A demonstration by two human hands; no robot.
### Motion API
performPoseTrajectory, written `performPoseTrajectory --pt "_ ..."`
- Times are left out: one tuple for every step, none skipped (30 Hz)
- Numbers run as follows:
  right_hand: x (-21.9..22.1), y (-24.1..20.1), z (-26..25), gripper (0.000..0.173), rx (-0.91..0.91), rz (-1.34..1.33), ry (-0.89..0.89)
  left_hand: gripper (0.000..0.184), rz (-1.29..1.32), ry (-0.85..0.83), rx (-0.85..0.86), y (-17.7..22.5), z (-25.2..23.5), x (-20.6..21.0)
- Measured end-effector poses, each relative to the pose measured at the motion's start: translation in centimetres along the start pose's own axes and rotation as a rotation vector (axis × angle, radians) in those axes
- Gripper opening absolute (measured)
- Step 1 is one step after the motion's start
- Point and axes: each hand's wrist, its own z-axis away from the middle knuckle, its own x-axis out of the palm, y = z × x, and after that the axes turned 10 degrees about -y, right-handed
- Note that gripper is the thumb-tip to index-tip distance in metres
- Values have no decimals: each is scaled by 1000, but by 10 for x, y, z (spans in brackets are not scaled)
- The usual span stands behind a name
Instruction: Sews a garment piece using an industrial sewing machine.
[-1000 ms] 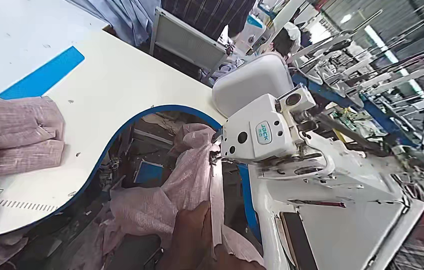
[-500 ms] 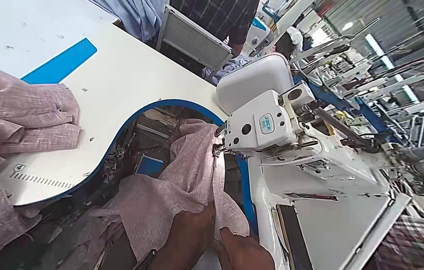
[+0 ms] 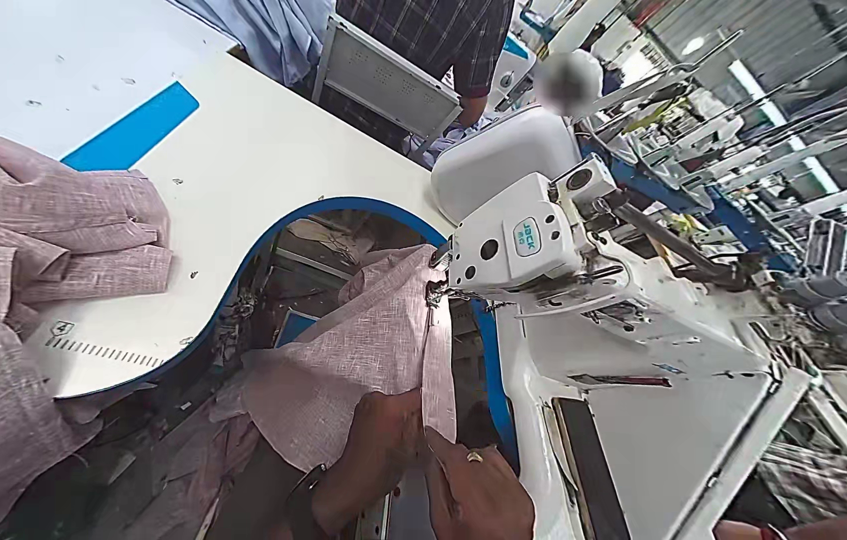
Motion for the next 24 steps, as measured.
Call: performPoseTrajectory --pt "4 2 0 23 -27 28 37 26 -10 -1 0 0 0 0" --pt "9 4 1 24 -46 36 72 25 -21 2 5 1 0 0" --pt "14 5 0 24 -46 32 105 24 -18 6 12 1 1 0" --pt "18 6 -2 23 -29 15 131 23 -6 6 15 1 2 0" --pt "21 7 -3 21 2 -18 149 23 5 15 21 0 3 1" --pt "26 8 -5 18 32 -69 166 23 13 37 37 -1 4 3" --pt "32 10 -7 17 47 -112 199 23 24 75 61 -3 4 6" --pt "38 12 -8 17 48 -155 236 24 25 133 98 -6 2 10" --pt "44 14 -9 17 43 -188 270 23 7 204 145 -9 0 15" --pt "50 16 -10 17 35 -214 302 22 -31 271 196 -12 -4 19" --pt "54 18 -10 18 31 -237 320 22 -78 328 237 -15 -8 23" --pt "58 20 -11 19 33 -254 336 21 -123 373 265 -17 -14 24" --pt "60 21 -14 20 40 -271 348 21 -161 402 278 -18 -20 25" --pt "62 23 -17 21 47 -280 353 22 -193 424 286 -19 -26 25" --pt "64 25 -21 22 50 -285 354 23 -222 441 288 -20 -32 25" --pt "65 27 -24 23 53 -280 348 24 -252 451 284 -20 -38 24" --pt "66 27 -27 24 60 -273 336 24 -281 463 276 -21 -43 23" --pt "67 27 -30 24 75 -262 315 25 -318 477 260 -22 -48 21" --pt "68 27 -32 24 91 -255 286 23 -354 489 235 -22 -52 20" --pt "68 27 -33 24 104 -259 257 21 -381 492 211 -21 -55 18" --pt "69 27 -34 23 120 -272 231 19 -399 477 193 -19 -58 16" --pt "69 28 -35 23 136 -293 206 17 -407 454 187 -18 -59 15" --pt "70 30 -36 23 148 -325 185 15 -413 432 194 -17 -61 14" --pt "71 31 -36 23 160 -358 167 15 -428 422 206 -16 -62 15"
